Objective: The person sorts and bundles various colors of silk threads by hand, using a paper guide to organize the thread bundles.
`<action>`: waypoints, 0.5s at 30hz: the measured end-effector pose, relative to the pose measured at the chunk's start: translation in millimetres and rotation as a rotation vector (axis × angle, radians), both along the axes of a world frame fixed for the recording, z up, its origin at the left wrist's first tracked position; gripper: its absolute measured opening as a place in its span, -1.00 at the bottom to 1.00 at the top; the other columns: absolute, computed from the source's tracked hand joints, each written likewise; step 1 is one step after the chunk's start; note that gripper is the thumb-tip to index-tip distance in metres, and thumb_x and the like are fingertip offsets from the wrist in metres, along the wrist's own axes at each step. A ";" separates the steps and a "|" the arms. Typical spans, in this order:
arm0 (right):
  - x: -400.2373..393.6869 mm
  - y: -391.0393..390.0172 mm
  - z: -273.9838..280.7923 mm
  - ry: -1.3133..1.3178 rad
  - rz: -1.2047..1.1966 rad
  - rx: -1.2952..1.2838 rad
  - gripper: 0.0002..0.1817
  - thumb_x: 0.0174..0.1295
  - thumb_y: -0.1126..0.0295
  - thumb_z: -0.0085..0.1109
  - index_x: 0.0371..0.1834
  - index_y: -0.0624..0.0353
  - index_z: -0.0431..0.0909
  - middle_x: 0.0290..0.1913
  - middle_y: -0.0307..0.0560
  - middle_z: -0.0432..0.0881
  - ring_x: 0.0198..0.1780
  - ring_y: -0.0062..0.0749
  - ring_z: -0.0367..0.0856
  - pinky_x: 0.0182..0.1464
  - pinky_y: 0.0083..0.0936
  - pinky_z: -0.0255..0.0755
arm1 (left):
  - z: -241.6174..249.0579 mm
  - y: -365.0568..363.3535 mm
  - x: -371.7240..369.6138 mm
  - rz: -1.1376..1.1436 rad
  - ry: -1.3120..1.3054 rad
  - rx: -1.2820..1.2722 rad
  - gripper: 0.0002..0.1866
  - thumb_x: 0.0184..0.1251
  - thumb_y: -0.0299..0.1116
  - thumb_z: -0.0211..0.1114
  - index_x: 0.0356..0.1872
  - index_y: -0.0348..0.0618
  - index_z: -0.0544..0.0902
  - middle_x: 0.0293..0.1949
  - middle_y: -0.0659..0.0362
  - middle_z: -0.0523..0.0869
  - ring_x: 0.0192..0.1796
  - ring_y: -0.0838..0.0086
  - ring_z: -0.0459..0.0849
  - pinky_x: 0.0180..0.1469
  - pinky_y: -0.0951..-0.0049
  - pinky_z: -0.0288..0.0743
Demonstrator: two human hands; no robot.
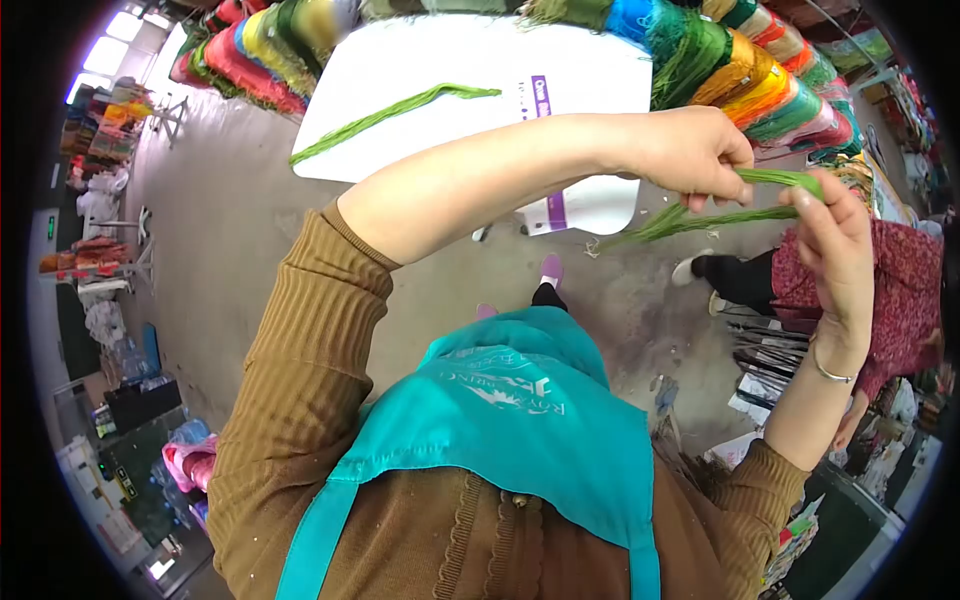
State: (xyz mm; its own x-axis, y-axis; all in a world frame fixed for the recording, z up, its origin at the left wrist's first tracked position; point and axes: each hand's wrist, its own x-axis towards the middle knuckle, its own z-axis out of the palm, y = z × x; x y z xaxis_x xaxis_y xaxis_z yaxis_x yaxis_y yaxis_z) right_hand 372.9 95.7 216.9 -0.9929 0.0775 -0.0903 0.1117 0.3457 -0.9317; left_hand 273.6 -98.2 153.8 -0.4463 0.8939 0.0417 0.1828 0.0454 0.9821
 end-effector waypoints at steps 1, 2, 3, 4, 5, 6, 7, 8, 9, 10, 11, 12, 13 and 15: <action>2.1 4.5 -5.0 -0.038 0.030 -0.024 -0.85 0.39 0.33 0.11 -0.16 0.17 0.58 -0.59 -0.55 0.34 -0.68 -0.93 0.06 -0.66 -0.83 -0.11 | -2.6 -7.0 3.0 0.011 0.001 -0.013 -0.78 0.37 -0.27 0.27 -0.34 -0.23 0.62 -0.53 0.32 0.60 -0.50 0.69 0.56 -0.42 0.61 0.44; 2.4 18.9 -12.6 -0.075 0.057 -0.047 -0.85 0.39 0.33 0.11 -0.18 0.17 0.57 -0.61 -0.55 0.31 -0.68 -0.92 0.05 -0.66 -0.82 -0.12 | -1.5 -13.7 5.7 0.011 0.005 -0.011 -0.75 0.40 -0.24 0.23 -0.35 -0.24 0.62 -0.53 0.30 0.61 -0.50 0.67 0.59 -0.41 0.60 0.48; 3.8 24.0 -19.1 -0.116 0.084 -0.070 -0.85 0.39 0.32 0.11 -0.19 0.17 0.57 -0.63 -0.56 0.27 -0.68 -0.92 0.03 -0.67 -0.82 -0.13 | 0.7 -18.9 9.3 0.017 0.019 -0.024 -0.75 0.40 -0.24 0.24 -0.35 -0.24 0.62 -0.53 0.30 0.61 -0.49 0.68 0.59 -0.40 0.60 0.49; 6.6 21.1 -25.7 -0.149 0.080 -0.058 -0.85 0.40 0.32 0.10 -0.22 0.17 0.56 -0.65 -0.57 0.20 -0.69 -0.91 0.01 -0.68 -0.79 -0.15 | 4.4 -23.2 12.3 0.025 0.032 -0.038 -0.74 0.40 -0.23 0.24 -0.36 -0.23 0.62 -0.53 0.29 0.61 -0.49 0.69 0.60 -0.40 0.59 0.49; 8.2 22.0 -36.4 -0.166 0.108 -0.097 -0.84 0.41 0.33 0.09 -0.21 0.19 0.56 -0.64 -0.54 0.22 -0.69 -0.89 0.02 -0.67 -0.79 -0.12 | 9.4 -26.8 14.2 0.031 0.048 -0.053 -0.73 0.40 -0.22 0.24 -0.37 -0.23 0.62 -0.53 0.29 0.61 -0.49 0.70 0.60 -0.39 0.58 0.50; 10.2 18.2 -45.3 -0.176 0.079 -0.140 -0.84 0.41 0.34 0.08 -0.21 0.20 0.56 -0.63 -0.52 0.24 -0.69 -0.88 0.03 -0.67 -0.80 -0.11 | 15.8 -29.9 16.8 0.048 0.125 -0.106 -0.74 0.35 -0.26 0.24 -0.40 -0.28 0.63 -0.53 0.17 0.65 -0.46 0.49 0.67 -0.36 0.44 0.56; 11.4 15.1 -51.8 -0.186 0.051 -0.184 -0.84 0.41 0.35 0.08 -0.22 0.21 0.56 -0.62 -0.49 0.26 -0.69 -0.87 0.04 -0.66 -0.80 -0.09 | 11.6 -29.9 15.9 0.069 0.329 -0.092 -0.75 0.32 -0.27 0.24 -0.40 -0.29 0.63 -0.52 0.12 0.66 -0.45 0.39 0.68 -0.35 0.39 0.57; 11.2 17.7 -55.5 -0.221 0.122 -0.150 -0.85 0.42 0.37 0.06 -0.21 0.21 0.56 -0.58 -0.45 0.33 -0.67 -0.85 0.09 -0.66 -0.80 -0.09 | 3.6 -27.1 13.6 0.090 0.537 -0.079 -0.76 0.28 -0.29 0.25 -0.41 -0.31 0.64 -0.51 0.07 0.67 -0.44 0.29 0.69 -0.34 0.34 0.59; 9.3 20.6 -61.4 -0.304 0.130 -0.097 -0.82 0.37 0.40 0.11 -0.05 0.22 0.57 -0.54 -0.42 0.47 -0.64 -0.82 0.21 -0.63 -0.80 0.06 | -3.2 -25.3 11.0 0.111 0.745 -0.068 -0.76 0.25 -0.30 0.25 -0.41 -0.32 0.64 -0.49 0.02 0.68 -0.42 0.19 0.70 -0.33 0.28 0.60; 7.2 18.7 -67.7 -0.310 0.187 0.063 -0.72 0.30 0.42 0.18 0.06 0.20 0.55 -0.40 -0.33 0.55 -0.60 -0.80 0.28 -0.56 -0.78 0.18 | -11.9 -23.6 9.7 0.092 0.722 -0.042 -0.76 0.21 -0.32 0.24 -0.43 -0.34 0.66 -0.44 -0.08 0.69 -0.35 -0.02 0.69 -0.29 0.14 0.59; 4.3 17.1 -72.3 -0.313 0.244 0.225 -0.59 0.22 0.44 0.25 0.16 0.19 0.54 -0.25 -0.23 0.62 -0.56 -0.77 0.35 -0.49 -0.76 0.30 | -13.8 -26.1 11.7 0.077 0.797 -0.119 -0.78 0.17 -0.33 0.25 -0.44 -0.34 0.66 -0.45 -0.08 0.69 -0.35 0.00 0.70 -0.30 0.14 0.59; 0.5 8.4 -69.2 -0.099 0.366 0.487 -0.29 0.01 0.47 0.39 0.33 0.12 0.42 0.19 -0.03 0.52 -0.22 -0.54 0.60 -0.12 -0.59 0.49 | -15.8 -27.3 15.0 0.064 0.870 -0.197 -0.79 0.14 -0.34 0.27 -0.45 -0.33 0.66 -0.45 -0.09 0.69 -0.35 0.01 0.70 -0.30 0.14 0.59; -5.7 6.3 -78.2 0.108 0.402 0.780 -0.07 -0.15 0.39 0.51 0.42 0.17 0.31 0.44 0.01 0.27 0.24 -0.33 0.48 0.23 -0.41 0.36 | -17.2 -28.4 17.6 0.053 0.941 -0.278 -0.80 0.11 -0.35 0.28 -0.46 -0.33 0.66 -0.46 -0.09 0.69 -0.36 0.03 0.71 -0.31 0.13 0.58; -21.5 -16.2 -82.9 0.084 0.427 0.135 0.16 -0.27 0.28 0.60 0.50 0.21 0.13 0.46 0.03 0.25 0.46 -0.25 0.24 0.40 -0.30 0.18 | -12.6 -33.5 21.7 0.070 0.906 -0.203 -0.84 -0.09 -0.41 0.32 -0.53 -0.32 0.65 -0.48 -0.09 0.69 -0.37 0.05 0.72 -0.32 0.15 0.58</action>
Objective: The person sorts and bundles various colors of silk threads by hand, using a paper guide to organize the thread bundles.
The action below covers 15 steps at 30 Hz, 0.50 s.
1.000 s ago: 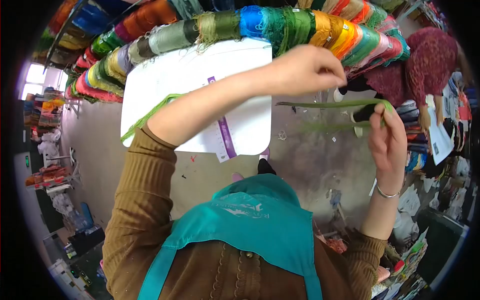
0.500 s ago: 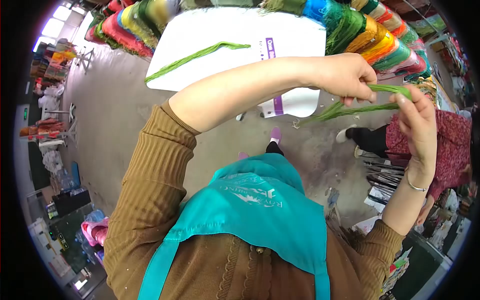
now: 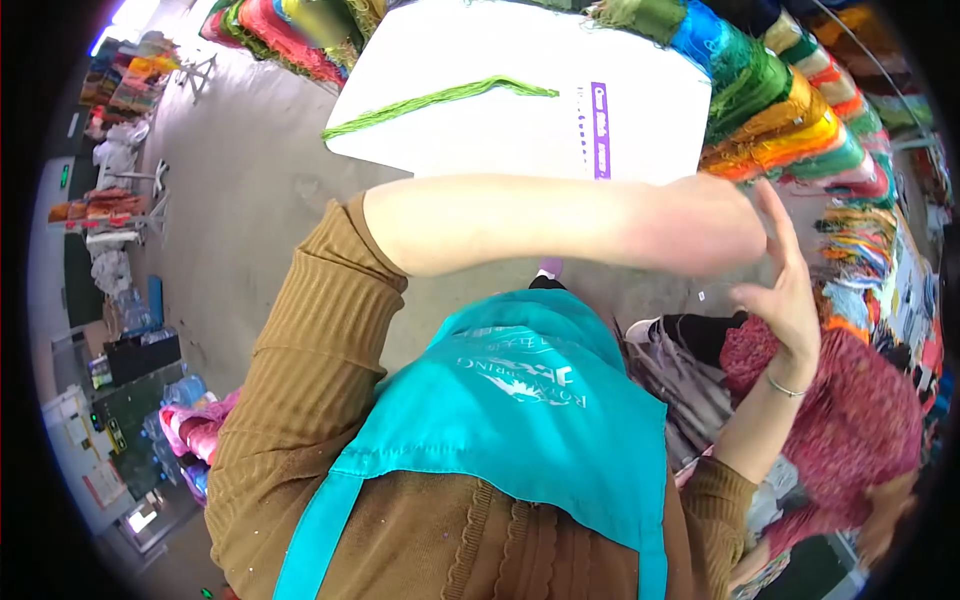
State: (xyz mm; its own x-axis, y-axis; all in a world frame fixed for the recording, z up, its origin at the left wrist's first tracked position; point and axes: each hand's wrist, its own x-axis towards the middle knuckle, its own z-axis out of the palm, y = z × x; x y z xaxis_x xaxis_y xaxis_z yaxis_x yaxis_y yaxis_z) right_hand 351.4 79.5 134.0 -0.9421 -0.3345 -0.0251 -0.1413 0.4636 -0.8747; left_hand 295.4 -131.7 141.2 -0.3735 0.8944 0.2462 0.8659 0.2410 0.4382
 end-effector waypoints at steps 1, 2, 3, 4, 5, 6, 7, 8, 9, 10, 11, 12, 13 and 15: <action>-7.6 -17.7 -11.6 -0.071 0.025 -0.370 0.33 -0.38 0.22 0.65 0.54 0.24 -0.01 0.47 0.06 0.22 0.45 -0.28 0.25 0.42 -0.29 0.14 | -1.3 0.3 0.8 0.017 -0.038 0.031 -0.85 -0.13 -0.41 0.32 -0.55 -0.32 0.64 -0.49 -0.09 0.69 -0.38 0.06 0.73 -0.32 0.16 0.58; -9.6 -39.6 -12.7 -0.208 0.020 -0.662 0.35 -0.36 0.30 0.63 0.56 0.21 -0.09 0.39 0.03 0.33 0.37 -0.34 0.35 0.36 -0.37 0.25 | -3.7 0.6 -0.6 0.033 -0.075 0.064 -0.85 -0.17 -0.42 0.32 -0.57 -0.31 0.63 -0.50 -0.08 0.69 -0.38 0.06 0.73 -0.33 0.17 0.59; -15.1 -44.5 -19.8 -0.240 0.015 -0.697 0.32 -0.34 0.34 0.61 0.56 0.21 -0.09 0.33 -0.02 0.40 0.30 -0.39 0.42 0.29 -0.42 0.31 | -10.4 -1.3 -3.0 0.044 -0.182 0.168 -0.85 0.00 -0.40 0.27 -0.45 -0.30 0.63 -0.49 -0.08 0.69 -0.38 0.07 0.72 -0.34 0.17 0.58; -21.5 -52.0 -27.8 -0.248 -0.013 -0.746 0.24 -0.26 0.44 0.52 0.56 0.22 -0.08 0.23 -0.10 0.47 0.16 -0.47 0.51 0.15 -0.54 0.39 | -16.7 -3.3 -7.2 0.119 -0.284 0.204 -0.83 0.04 -0.39 0.26 -0.39 -0.29 0.62 -0.48 -0.08 0.69 -0.38 0.06 0.72 -0.34 0.16 0.57; -27.8 -59.6 -35.7 -0.255 -0.040 -0.795 0.15 -0.17 0.54 0.44 0.55 0.22 -0.08 0.12 -0.18 0.54 0.03 -0.54 0.59 0.00 -0.67 0.47 | -20.0 -6.9 -11.3 0.196 -0.385 0.244 -0.81 0.08 -0.37 0.25 -0.33 -0.28 0.62 -0.47 -0.09 0.69 -0.37 0.05 0.72 -0.33 0.16 0.57; -35.9 -63.1 -34.8 -0.311 -0.046 -0.739 0.10 -0.14 0.58 0.39 0.54 0.23 -0.05 0.08 -0.18 0.57 -0.03 -0.58 0.60 -0.06 -0.70 0.45 | -23.9 -10.3 -16.1 0.274 -0.485 0.285 -0.79 0.13 -0.36 0.24 -0.26 -0.26 0.62 -0.45 -0.09 0.69 -0.37 0.04 0.72 -0.32 0.15 0.57; -43.1 -65.2 -33.4 -0.368 -0.050 -0.683 0.05 -0.11 0.63 0.35 0.53 0.23 -0.02 0.04 -0.17 0.59 -0.09 -0.62 0.60 -0.13 -0.74 0.43 | -29.5 -14.7 -24.3 0.297 -0.636 0.221 -0.77 0.26 -0.40 0.23 -0.08 -0.19 0.57 -0.40 -0.03 0.73 -0.42 0.22 0.72 -0.37 0.29 0.54; -49.7 -65.2 -33.7 -0.423 -0.055 -0.627 0.01 -0.08 0.68 0.30 0.52 0.24 0.01 0.00 -0.16 0.62 -0.15 -0.66 0.60 -0.20 -0.77 0.42 | -30.9 -22.9 -27.6 0.338 -0.841 0.310 -0.78 0.27 -0.43 0.24 -0.07 -0.18 0.56 -0.40 0.00 0.73 -0.45 0.32 0.68 -0.40 0.36 0.50; -56.0 -63.3 -41.8 -0.313 0.048 -0.543 -0.12 0.00 0.75 0.19 0.48 0.21 0.13 -0.29 -0.27 0.64 -0.37 -0.76 0.51 -0.37 -0.81 0.27 | -31.1 -33.9 -30.1 0.376 -1.042 0.403 -0.79 0.29 -0.46 0.24 -0.06 -0.18 0.56 -0.39 0.03 0.74 -0.47 0.42 0.65 -0.42 0.44 0.47; -61.8 -63.6 -41.4 -0.315 0.019 -0.464 -0.16 0.02 0.73 0.19 0.46 0.20 0.16 -0.36 -0.31 0.60 -0.41 -0.77 0.46 -0.39 -0.79 0.25 | -33.0 -41.1 -32.4 0.412 -1.243 0.502 -0.79 0.30 -0.49 0.24 -0.06 -0.18 0.55 -0.38 0.07 0.75 -0.50 0.52 0.61 -0.44 0.51 0.43; -66.1 -66.4 -38.5 -0.317 -0.010 -0.384 -0.20 0.04 0.71 0.20 0.44 0.19 0.19 -0.43 -0.36 0.57 -0.45 -0.78 0.41 -0.41 -0.77 0.22 | -44.1 -44.2 -33.4 0.435 -1.490 0.676 -0.77 0.33 -0.55 0.22 -0.01 -0.18 0.52 -0.38 0.17 0.73 -0.51 0.71 0.45 -0.47 0.68 0.30; -69.8 -70.8 -37.7 -0.317 -0.040 -0.303 -0.23 0.06 0.69 0.20 0.43 0.17 0.22 -0.50 -0.40 0.53 -0.49 -0.78 0.37 -0.43 -0.75 0.20 | -52.9 -45.0 -33.7 0.518 -1.508 0.731 -0.76 0.32 -0.55 0.23 -0.01 -0.19 0.52 -0.38 0.18 0.73 -0.52 0.71 0.44 -0.48 0.67 0.29; -72.2 -78.2 -44.8 -0.278 -0.078 -0.280 -0.31 0.13 0.61 0.19 0.40 0.09 0.27 -0.60 -0.42 0.42 -0.54 -0.75 0.33 -0.46 -0.70 0.20 | -60.1 -44.7 -32.2 0.602 -1.525 0.788 -0.75 0.31 -0.56 0.25 -0.01 -0.21 0.52 -0.39 0.18 0.72 -0.53 0.70 0.43 -0.49 0.67 0.28; -81.7 -80.2 -53.1 -0.183 -0.039 -0.092 -0.34 0.16 0.57 0.19 0.38 0.07 0.29 -0.62 -0.36 0.40 -0.55 -0.71 0.33 -0.47 -0.65 0.21 | -79.5 -41.9 -28.6 0.752 -1.364 0.828 -0.73 0.31 -0.55 0.26 0.02 -0.20 0.52 -0.40 0.22 0.71 -0.51 0.67 0.48 -0.46 0.61 0.35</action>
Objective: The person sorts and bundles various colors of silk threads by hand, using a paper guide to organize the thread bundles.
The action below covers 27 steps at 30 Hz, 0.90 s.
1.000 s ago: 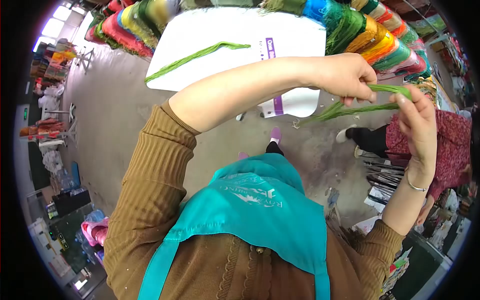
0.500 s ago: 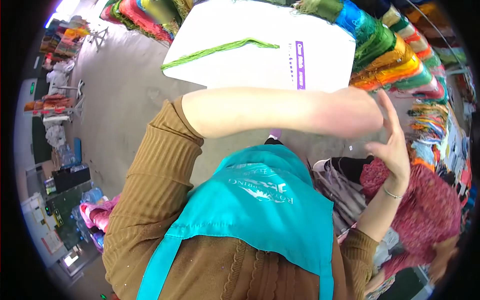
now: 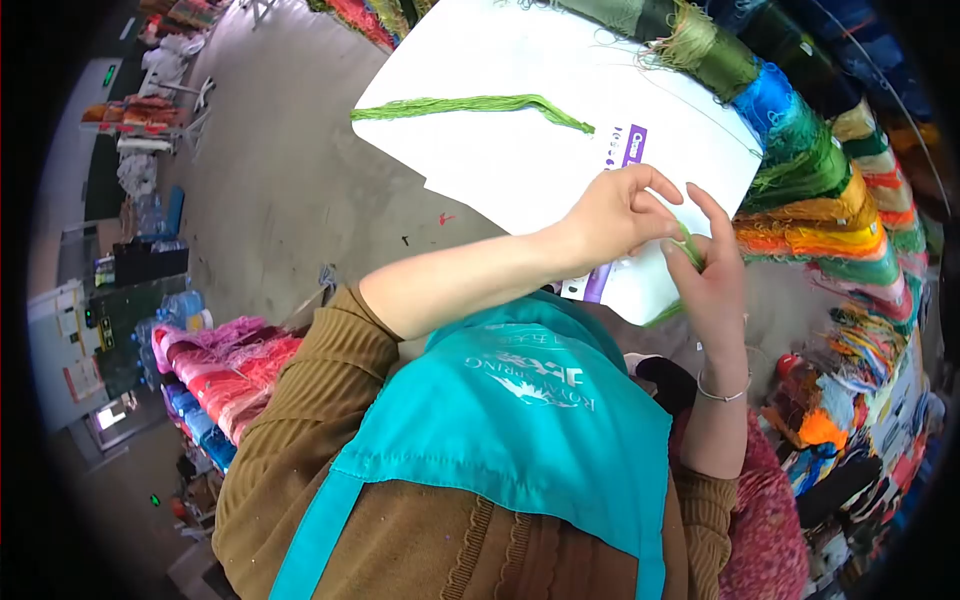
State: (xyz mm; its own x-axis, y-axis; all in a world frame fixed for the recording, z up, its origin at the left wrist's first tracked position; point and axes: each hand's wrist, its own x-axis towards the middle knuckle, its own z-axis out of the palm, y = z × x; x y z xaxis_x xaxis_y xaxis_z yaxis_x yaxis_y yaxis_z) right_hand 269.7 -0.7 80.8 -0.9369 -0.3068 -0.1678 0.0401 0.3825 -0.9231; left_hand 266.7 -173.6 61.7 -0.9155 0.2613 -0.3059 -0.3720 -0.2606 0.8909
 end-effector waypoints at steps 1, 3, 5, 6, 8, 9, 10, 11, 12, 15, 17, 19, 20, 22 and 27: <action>-4.0 -1.8 -4.3 0.050 0.024 0.089 -0.36 0.17 0.55 0.19 0.37 0.06 0.31 -0.63 -0.33 0.39 -0.56 -0.69 0.33 -0.48 -0.63 0.22 | -7.7 -0.2 3.0 0.056 0.140 -0.180 -0.73 0.31 -0.54 0.26 0.02 -0.20 0.52 -0.40 0.21 0.72 -0.50 0.66 0.50 -0.44 0.59 0.38; -10.4 -7.2 -15.2 0.134 0.047 0.150 -0.46 0.20 0.47 0.20 0.29 0.04 0.38 -0.64 -0.20 0.41 -0.59 -0.56 0.42 -0.50 -0.53 0.29 | -10.9 -1.5 6.8 0.156 0.422 -0.546 -0.74 0.33 -0.53 0.25 0.02 -0.20 0.51 -0.40 0.21 0.73 -0.47 0.65 0.54 -0.40 0.56 0.44; -15.0 -12.6 -21.9 0.199 0.082 0.220 -0.52 0.21 0.43 0.23 0.23 0.06 0.43 -0.62 -0.15 0.48 -0.58 -0.47 0.51 -0.49 -0.49 0.35 | -13.4 -9.4 6.4 0.143 0.377 -0.612 -0.72 0.34 -0.53 0.25 0.04 -0.20 0.50 -0.37 0.20 0.72 -0.38 0.67 0.58 -0.30 0.55 0.49; -16.4 -19.0 -26.6 0.344 0.083 0.269 -0.67 0.21 0.40 0.27 0.06 0.08 0.56 -0.55 -0.07 0.58 -0.52 -0.33 0.61 -0.46 -0.44 0.42 | -20.0 -13.5 5.0 0.165 0.319 -0.539 -0.71 0.34 -0.53 0.26 0.05 -0.20 0.49 -0.36 0.19 0.72 -0.37 0.68 0.57 -0.29 0.55 0.48; -23.7 -26.3 -43.6 0.523 0.138 0.194 -0.75 0.21 0.40 0.27 -0.03 0.09 0.61 -0.49 -0.05 0.63 -0.49 -0.27 0.63 -0.44 -0.44 0.45 | -31.4 -23.9 2.3 0.203 0.197 -0.316 -0.67 0.32 -0.53 0.28 0.08 -0.25 0.46 -0.35 0.19 0.73 -0.33 0.68 0.58 -0.27 0.57 0.47; -27.2 -30.4 -46.9 0.615 0.163 0.155 -0.79 0.21 0.40 0.27 -0.08 0.09 0.63 -0.46 -0.04 0.65 -0.48 -0.25 0.64 -0.44 -0.43 0.47 | -34.2 -29.4 0.6 0.200 0.150 -0.262 -0.67 0.33 -0.53 0.28 0.08 -0.26 0.46 -0.34 0.19 0.73 -0.34 0.68 0.58 -0.27 0.58 0.47; -27.4 -30.3 -44.3 0.516 0.183 0.208 -0.85 0.20 0.44 0.27 -0.16 0.10 0.67 -0.41 -0.03 0.67 -0.49 -0.20 0.63 -0.43 -0.43 0.47 | -35.3 -34.6 -0.7 0.195 0.103 -0.206 -0.67 0.33 -0.53 0.28 0.08 -0.27 0.45 -0.34 0.19 0.73 -0.34 0.68 0.58 -0.28 0.59 0.47; -30.7 -33.1 -46.3 0.533 0.185 0.183 -0.86 0.21 0.44 0.26 -0.17 0.12 0.67 -0.42 -0.05 0.67 -0.50 -0.26 0.62 -0.44 -0.45 0.45 | -37.1 -39.3 -2.2 0.189 0.057 -0.150 -0.67 0.33 -0.52 0.29 0.08 -0.28 0.45 -0.33 0.19 0.73 -0.34 0.68 0.58 -0.28 0.60 0.47; -35.9 -36.6 -49.3 0.552 0.186 0.158 -0.86 0.22 0.44 0.26 -0.18 0.14 0.67 -0.43 -0.07 0.68 -0.51 -0.32 0.61 -0.45 -0.48 0.44 | -41.7 -43.8 -4.1 0.186 0.040 -0.109 -0.63 0.36 -0.49 0.28 0.14 -0.30 0.43 -0.31 0.20 0.73 -0.34 0.67 0.59 -0.28 0.62 0.48; -60.9 -47.5 -63.3 0.435 0.025 0.070 -0.88 0.24 0.43 0.24 -0.21 0.21 0.67 -0.48 -0.15 0.66 -0.52 -0.54 0.56 -0.47 -0.56 0.38 | -35.8 -54.1 -16.2 0.240 -0.053 -0.095 -0.56 0.40 -0.44 0.24 0.23 -0.31 0.38 -0.26 0.19 0.74 -0.33 0.63 0.63 -0.29 0.61 0.50; -87.0 -54.6 -77.2 0.323 -0.102 0.004 -0.88 0.26 0.43 0.22 -0.23 0.24 0.66 -0.51 -0.19 0.65 -0.51 -0.66 0.51 -0.47 -0.61 0.35 | -30.6 -65.1 -31.3 0.231 -0.108 -0.097 -0.47 0.46 -0.38 0.17 0.36 -0.31 0.27 -0.05 0.10 0.69 -0.26 0.54 0.69 -0.25 0.59 0.53; -111.6 -61.6 -94.7 0.230 -0.190 -0.066 -0.86 0.27 0.42 0.21 -0.25 0.27 0.66 -0.53 -0.21 0.63 -0.49 -0.75 0.47 -0.46 -0.64 0.33 | -27.6 -76.5 -44.5 0.239 -0.176 -0.022 -0.45 0.47 -0.35 0.14 0.39 -0.31 0.24 0.06 0.06 0.64 -0.22 0.51 0.71 -0.22 0.58 0.53; -117.9 -64.9 -103.5 0.226 -0.179 -0.056 -0.86 0.26 0.42 0.22 -0.25 0.27 0.66 -0.53 -0.20 0.64 -0.50 -0.73 0.47 -0.46 -0.64 0.34 | -24.4 -81.1 -50.1 0.194 -0.184 -0.015 -0.42 0.48 -0.36 0.11 0.42 -0.36 0.18 0.12 0.01 0.58 -0.17 0.47 0.72 -0.17 0.54 0.56; -124.4 -69.8 -119.7 0.219 -0.156 -0.037 -0.86 0.24 0.41 0.23 -0.26 0.26 0.66 -0.52 -0.18 0.64 -0.52 -0.69 0.48 -0.45 -0.62 0.36 | -27.4 -82.6 -61.3 0.174 -0.247 0.009 -0.42 0.48 -0.39 0.11 0.41 -0.40 0.17 0.11 -0.01 0.57 -0.18 0.45 0.72 -0.15 0.53 0.57; -123.0 -69.8 -128.8 0.194 -0.192 0.023 -0.85 0.22 0.38 0.25 -0.27 0.24 0.66 -0.53 -0.19 0.64 -0.54 -0.64 0.47 -0.43 -0.59 0.38 | -32.8 -75.7 -77.6 0.139 -0.327 0.016 -0.42 0.46 -0.42 0.10 0.40 -0.47 0.16 0.08 -0.03 0.56 -0.18 0.44 0.71 -0.14 0.50 0.58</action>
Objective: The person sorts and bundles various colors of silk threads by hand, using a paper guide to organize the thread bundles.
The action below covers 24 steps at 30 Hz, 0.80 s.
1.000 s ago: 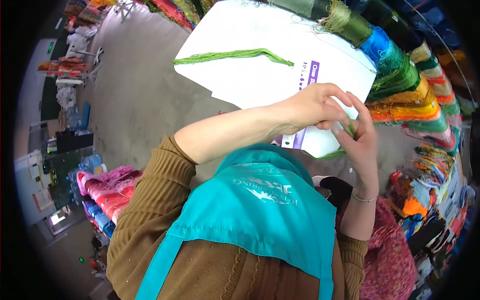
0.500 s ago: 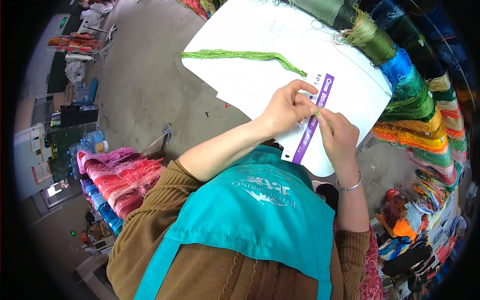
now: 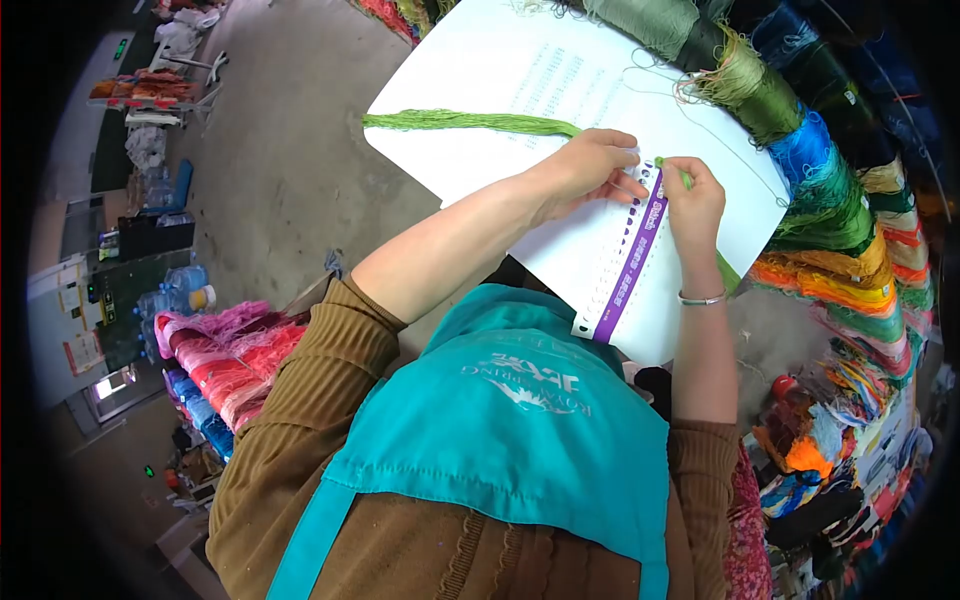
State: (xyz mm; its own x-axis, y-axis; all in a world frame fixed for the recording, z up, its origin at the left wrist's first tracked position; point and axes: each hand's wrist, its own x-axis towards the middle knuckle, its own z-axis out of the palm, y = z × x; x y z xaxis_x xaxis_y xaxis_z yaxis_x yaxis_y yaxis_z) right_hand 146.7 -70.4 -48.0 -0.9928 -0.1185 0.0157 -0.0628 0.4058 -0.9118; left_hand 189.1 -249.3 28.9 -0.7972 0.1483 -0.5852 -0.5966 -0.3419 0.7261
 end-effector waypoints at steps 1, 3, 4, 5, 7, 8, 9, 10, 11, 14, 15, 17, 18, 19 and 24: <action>-0.4 -0.1 1.5 0.003 0.001 0.003 -0.85 0.22 0.38 0.25 -0.28 0.24 0.66 -0.53 -0.19 0.64 -0.53 -0.65 0.47 -0.43 -0.59 0.38 | 1.5 1.9 -2.1 0.002 -0.006 -0.009 -0.43 0.46 -0.42 0.10 0.39 -0.48 0.17 0.05 -0.02 0.56 -0.21 0.45 0.70 -0.16 0.51 0.57; -0.4 0.8 1.5 0.013 0.007 0.000 -0.86 0.22 0.38 0.24 -0.29 0.24 0.66 -0.54 -0.21 0.62 -0.54 -0.66 0.45 -0.44 -0.59 0.37 | -0.2 4.2 -6.4 -0.018 -0.011 -0.025 -0.46 0.45 -0.43 0.11 0.36 -0.48 0.22 -0.03 0.02 0.58 -0.25 0.49 0.67 -0.20 0.52 0.55; -0.7 1.4 -0.8 0.021 0.010 -0.005 -0.86 0.22 0.38 0.24 -0.29 0.24 0.65 -0.56 -0.22 0.61 -0.54 -0.67 0.44 -0.45 -0.60 0.36 | -5.1 3.6 -10.1 -0.041 -0.010 -0.031 -0.48 0.45 -0.43 0.11 0.34 -0.48 0.25 -0.09 0.05 0.59 -0.28 0.51 0.64 -0.23 0.52 0.53; -1.3 1.2 0.0 0.028 0.014 -0.010 -0.86 0.22 0.38 0.24 -0.30 0.23 0.65 -0.57 -0.24 0.59 -0.55 -0.68 0.43 -0.45 -0.60 0.35 | -10.1 3.6 -13.9 -0.064 -0.008 -0.037 -0.49 0.44 -0.43 0.12 0.32 -0.47 0.28 -0.15 0.08 0.60 -0.30 0.53 0.62 -0.25 0.53 0.51; -0.3 2.6 1.6 0.003 0.019 -0.010 -0.88 0.22 0.39 0.24 -0.30 0.23 0.64 -0.60 -0.28 0.55 -0.56 -0.71 0.40 -0.48 -0.62 0.32 | -20.4 8.0 -20.2 -0.127 0.095 -0.193 -0.56 0.41 -0.44 0.13 0.24 -0.45 0.36 -0.26 0.12 0.59 -0.37 0.57 0.58 -0.32 0.53 0.48; 1.1 3.0 3.5 -0.011 0.021 -0.009 -0.88 0.22 0.40 0.24 -0.30 0.23 0.63 -0.61 -0.31 0.53 -0.56 -0.72 0.38 -0.49 -0.63 0.30 | -25.4 10.5 -21.8 -0.158 0.146 -0.270 -0.59 0.40 -0.45 0.14 0.20 -0.44 0.40 -0.31 0.14 0.58 -0.40 0.58 0.55 -0.36 0.54 0.46; 2.1 2.5 4.3 -0.022 0.017 -0.032 -0.89 0.22 0.41 0.24 -0.30 0.22 0.63 -0.62 -0.32 0.52 -0.57 -0.73 0.37 -0.50 -0.64 0.29 | -31.7 12.1 -22.0 -0.164 0.208 -0.321 -0.63 0.39 -0.45 0.14 0.15 -0.43 0.42 -0.34 0.15 0.58 -0.43 0.58 0.55 -0.39 0.53 0.46; 3.0 1.3 4.8 -0.032 0.013 -0.056 -0.90 0.22 0.42 0.24 -0.30 0.22 0.63 -0.63 -0.34 0.50 -0.58 -0.74 0.35 -0.51 -0.65 0.27 | -38.1 13.3 -21.8 -0.169 0.270 -0.372 -0.67 0.38 -0.46 0.15 0.10 -0.42 0.45 -0.38 0.16 0.58 -0.45 0.58 0.55 -0.42 0.53 0.45; 3.8 0.6 5.3 -0.042 0.010 -0.080 -0.91 0.21 0.43 0.24 -0.30 0.22 0.62 -0.63 -0.36 0.48 -0.58 -0.75 0.34 -0.52 -0.66 0.26 | -39.4 14.4 -22.0 -0.174 0.333 -0.424 -0.70 0.36 -0.47 0.15 0.05 -0.41 0.47 -0.41 0.17 0.58 -0.48 0.58 0.55 -0.45 0.53 0.44; 5.0 1.4 6.8 -0.038 0.019 -0.089 -0.92 0.20 0.45 0.25 -0.31 0.22 0.62 -0.63 -0.38 0.48 -0.58 -0.78 0.32 -0.52 -0.69 0.24 | -41.7 19.1 -23.0 -0.139 0.288 -0.483 -0.81 0.34 -0.50 0.14 -0.09 -0.40 0.51 -0.47 0.18 0.58 -0.58 0.57 0.52 -0.54 0.51 0.41; 5.0 0.9 6.4 -0.021 0.026 -0.094 -0.92 0.20 0.45 0.25 -0.30 0.22 0.62 -0.63 -0.38 0.47 -0.58 -0.78 0.32 -0.52 -0.69 0.24 | -41.4 19.2 -24.5 -0.148 0.256 -0.463 -0.82 0.33 -0.51 0.14 -0.11 -0.40 0.51 -0.50 0.19 0.58 -0.59 0.57 0.52 -0.55 0.50 0.41; 6.1 0.5 5.9 0.012 0.037 -0.102 -0.92 0.20 0.46 0.25 -0.29 0.21 0.63 -0.63 -0.38 0.47 -0.57 -0.78 0.32 -0.52 -0.69 0.24 | -40.4 20.5 -27.3 -0.167 0.192 -0.420 -0.83 0.31 -0.52 0.14 -0.14 -0.40 0.53 -0.55 0.20 0.57 -0.62 0.57 0.51 -0.58 0.50 0.40; 6.8 0.2 6.9 0.010 0.032 -0.094 -0.92 0.20 0.46 0.25 -0.29 0.20 0.63 -0.63 -0.37 0.47 -0.57 -0.78 0.33 -0.51 -0.69 0.25 | -40.9 21.4 -27.6 -0.165 0.216 -0.428 -0.84 0.31 -0.52 0.14 -0.15 -0.40 0.53 -0.56 0.20 0.57 -0.63 0.57 0.51 -0.58 0.50 0.39; 7.7 -0.5 8.8 0.009 0.028 -0.086 -0.92 0.19 0.46 0.25 -0.29 0.20 0.63 -0.62 -0.36 0.48 -0.56 -0.78 0.34 -0.50 -0.69 0.26 | -42.0 22.3 -27.5 -0.163 0.239 -0.436 -0.84 0.31 -0.51 0.14 -0.15 -0.39 0.53 -0.57 0.20 0.57 -0.64 0.57 0.50 -0.59 0.50 0.39; 10.1 -2.7 11.5 0.063 0.024 -0.061 -0.92 0.18 0.48 0.26 -0.27 0.18 0.63 -0.57 -0.31 0.53 -0.53 -0.75 0.39 -0.46 -0.68 0.32 | -41.9 25.2 -25.3 -0.194 0.440 -0.622 -0.79 0.33 -0.48 0.12 -0.09 -0.38 0.54 -0.58 0.20 0.57 -0.65 0.58 0.51 -0.58 0.53 0.41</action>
